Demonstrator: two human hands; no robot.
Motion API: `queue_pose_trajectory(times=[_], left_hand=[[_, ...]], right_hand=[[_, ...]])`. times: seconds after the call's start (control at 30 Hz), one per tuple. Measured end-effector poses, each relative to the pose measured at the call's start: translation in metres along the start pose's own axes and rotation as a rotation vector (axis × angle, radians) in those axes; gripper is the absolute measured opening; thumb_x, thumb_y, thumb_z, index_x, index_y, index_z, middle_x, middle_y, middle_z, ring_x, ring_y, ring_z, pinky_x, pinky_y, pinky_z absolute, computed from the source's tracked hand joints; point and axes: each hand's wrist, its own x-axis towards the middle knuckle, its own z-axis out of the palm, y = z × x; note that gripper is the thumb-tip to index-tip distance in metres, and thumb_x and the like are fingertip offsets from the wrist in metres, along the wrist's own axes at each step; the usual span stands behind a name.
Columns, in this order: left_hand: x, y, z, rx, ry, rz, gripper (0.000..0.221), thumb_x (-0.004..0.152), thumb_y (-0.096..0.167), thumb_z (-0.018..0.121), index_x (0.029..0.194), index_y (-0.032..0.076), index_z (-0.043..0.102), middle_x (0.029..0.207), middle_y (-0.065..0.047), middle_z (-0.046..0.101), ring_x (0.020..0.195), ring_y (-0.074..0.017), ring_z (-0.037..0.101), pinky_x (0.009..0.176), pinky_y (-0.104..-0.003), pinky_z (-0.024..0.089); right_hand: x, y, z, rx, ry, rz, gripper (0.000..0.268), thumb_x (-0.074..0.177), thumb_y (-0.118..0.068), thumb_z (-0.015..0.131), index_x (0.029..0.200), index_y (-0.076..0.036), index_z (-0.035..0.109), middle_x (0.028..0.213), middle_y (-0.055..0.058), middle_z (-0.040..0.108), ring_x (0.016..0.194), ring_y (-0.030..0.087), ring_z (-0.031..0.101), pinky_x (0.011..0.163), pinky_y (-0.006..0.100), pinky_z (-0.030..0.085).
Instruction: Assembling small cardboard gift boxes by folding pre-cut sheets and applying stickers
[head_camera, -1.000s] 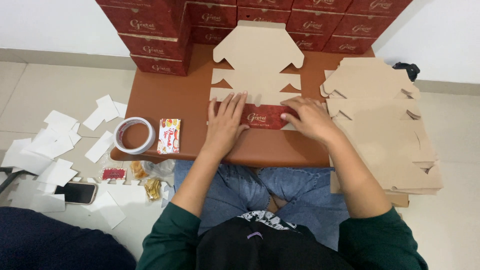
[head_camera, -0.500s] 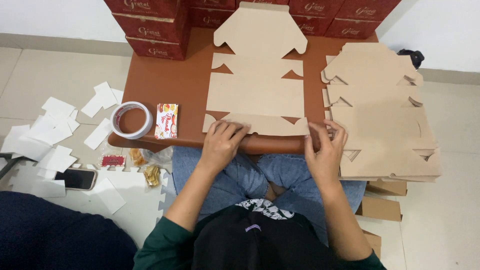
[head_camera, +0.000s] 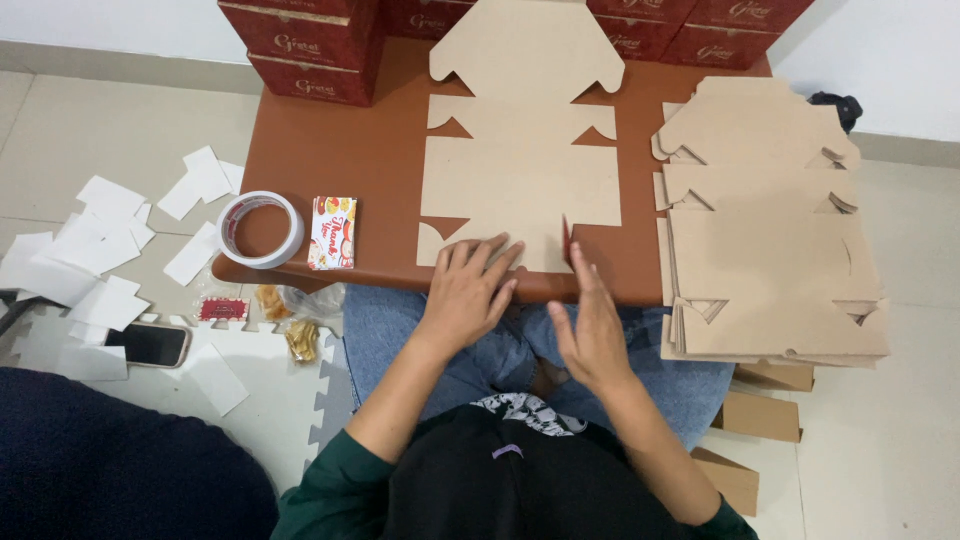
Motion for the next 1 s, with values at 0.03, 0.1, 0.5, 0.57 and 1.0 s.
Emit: queue_pose_trajectory(times=[0.03,0.1,0.5,0.57,1.0], left_hand=[[-0.001,0.001,-0.001,-0.028,-0.003,-0.011,0.046,0.100,0.037,0.051,0.142,0.019,0.057,0.136,-0.011,0.059,0.120,-0.0294,0.051,0.105,-0.046,0.034],[-0.002,0.001,-0.004,-0.051,0.001,-0.027,0.049,0.101,0.038,0.051,0.144,0.016,0.055,0.137,-0.011,0.059,0.119,-0.0281,0.051,0.105,-0.045,0.034],[-0.009,-0.004,0.002,-0.078,0.062,-0.027,0.051,0.099,0.043,0.054,0.142,0.016,0.056,0.134,-0.008,0.061,0.117,-0.0238,0.053,0.103,-0.040,0.036],[-0.013,0.001,-0.002,-0.126,0.136,-0.096,0.056,0.096,0.037,0.062,0.144,0.009,0.053,0.133,-0.014,0.060,0.121,-0.0289,0.053,0.106,-0.044,0.036],[-0.025,-0.002,-0.019,-0.401,0.407,-0.419,0.067,0.099,0.023,0.065,0.151,-0.003,0.032,0.130,-0.021,0.053,0.125,-0.0362,0.048,0.115,-0.057,0.018]], right_hand=[[-0.002,0.002,0.005,-0.153,-0.060,-0.074,0.061,0.104,-0.020,0.046,0.156,0.003,0.024,0.159,0.026,0.034,0.142,0.042,0.039,0.117,0.055,0.029],[0.000,0.007,0.010,-0.305,-0.118,-0.158,0.065,0.104,-0.030,0.048,0.157,0.001,0.028,0.158,0.024,0.038,0.146,0.038,0.035,0.121,0.053,0.020],[0.042,0.025,0.013,-0.489,-0.322,-0.069,0.068,0.106,-0.045,0.040,0.155,0.002,0.036,0.159,0.027,0.036,0.151,0.035,0.027,0.124,0.047,0.014],[0.030,0.015,0.015,-0.524,-0.311,-0.095,0.068,0.103,-0.046,0.047,0.156,-0.006,0.037,0.160,0.023,0.035,0.152,0.033,0.027,0.124,0.047,0.016],[0.010,0.015,0.022,-0.540,-0.160,-0.174,0.065,0.101,-0.044,0.054,0.156,-0.012,0.041,0.161,0.017,0.037,0.151,0.029,0.030,0.124,0.044,0.019]])
